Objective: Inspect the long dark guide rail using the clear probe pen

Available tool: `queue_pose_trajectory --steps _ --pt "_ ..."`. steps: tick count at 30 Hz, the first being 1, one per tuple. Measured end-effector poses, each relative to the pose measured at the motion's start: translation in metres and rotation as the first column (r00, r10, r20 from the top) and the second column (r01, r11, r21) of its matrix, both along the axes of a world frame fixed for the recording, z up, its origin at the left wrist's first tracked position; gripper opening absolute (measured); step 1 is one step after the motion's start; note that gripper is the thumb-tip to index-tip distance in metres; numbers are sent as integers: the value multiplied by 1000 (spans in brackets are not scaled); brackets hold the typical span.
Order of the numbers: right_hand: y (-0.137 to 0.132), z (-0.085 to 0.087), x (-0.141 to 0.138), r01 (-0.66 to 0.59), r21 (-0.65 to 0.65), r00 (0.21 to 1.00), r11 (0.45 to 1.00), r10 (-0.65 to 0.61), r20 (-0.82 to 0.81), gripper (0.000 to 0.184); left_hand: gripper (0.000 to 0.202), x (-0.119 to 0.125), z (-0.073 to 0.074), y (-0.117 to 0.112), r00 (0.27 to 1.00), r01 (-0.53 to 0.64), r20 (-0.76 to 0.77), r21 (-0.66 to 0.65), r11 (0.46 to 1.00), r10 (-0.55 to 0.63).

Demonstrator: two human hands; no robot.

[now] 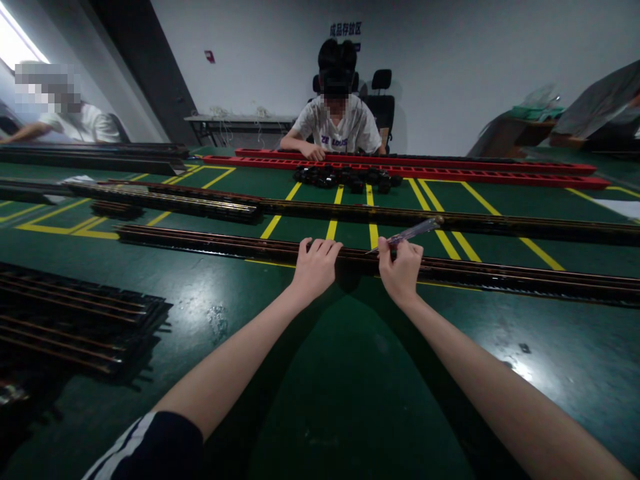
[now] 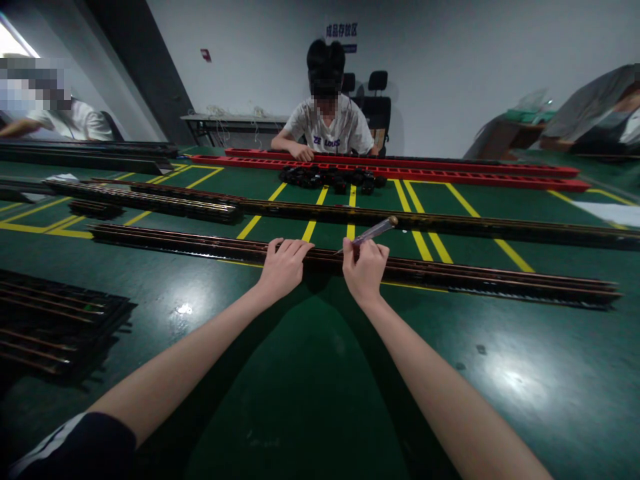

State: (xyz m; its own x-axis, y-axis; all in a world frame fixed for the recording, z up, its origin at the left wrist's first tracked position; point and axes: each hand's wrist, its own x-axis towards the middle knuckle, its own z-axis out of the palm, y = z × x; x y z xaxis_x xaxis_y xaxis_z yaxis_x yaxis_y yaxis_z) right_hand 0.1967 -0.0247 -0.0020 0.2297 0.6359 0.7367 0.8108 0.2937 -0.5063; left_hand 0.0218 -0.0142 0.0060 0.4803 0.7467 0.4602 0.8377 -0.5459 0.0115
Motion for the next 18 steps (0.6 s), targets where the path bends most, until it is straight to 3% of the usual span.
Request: queue_pose_trajectory --steps 9,18 --pt "1 -1 2 -48 -16 997 999 49 54 38 50 -3 -1 3 999 52 -3 -58 997 -52" --pt "2 -1 1 -33 -16 998 999 34 61 37 40 -4 1 4 997 75 41 -87 993 -71"
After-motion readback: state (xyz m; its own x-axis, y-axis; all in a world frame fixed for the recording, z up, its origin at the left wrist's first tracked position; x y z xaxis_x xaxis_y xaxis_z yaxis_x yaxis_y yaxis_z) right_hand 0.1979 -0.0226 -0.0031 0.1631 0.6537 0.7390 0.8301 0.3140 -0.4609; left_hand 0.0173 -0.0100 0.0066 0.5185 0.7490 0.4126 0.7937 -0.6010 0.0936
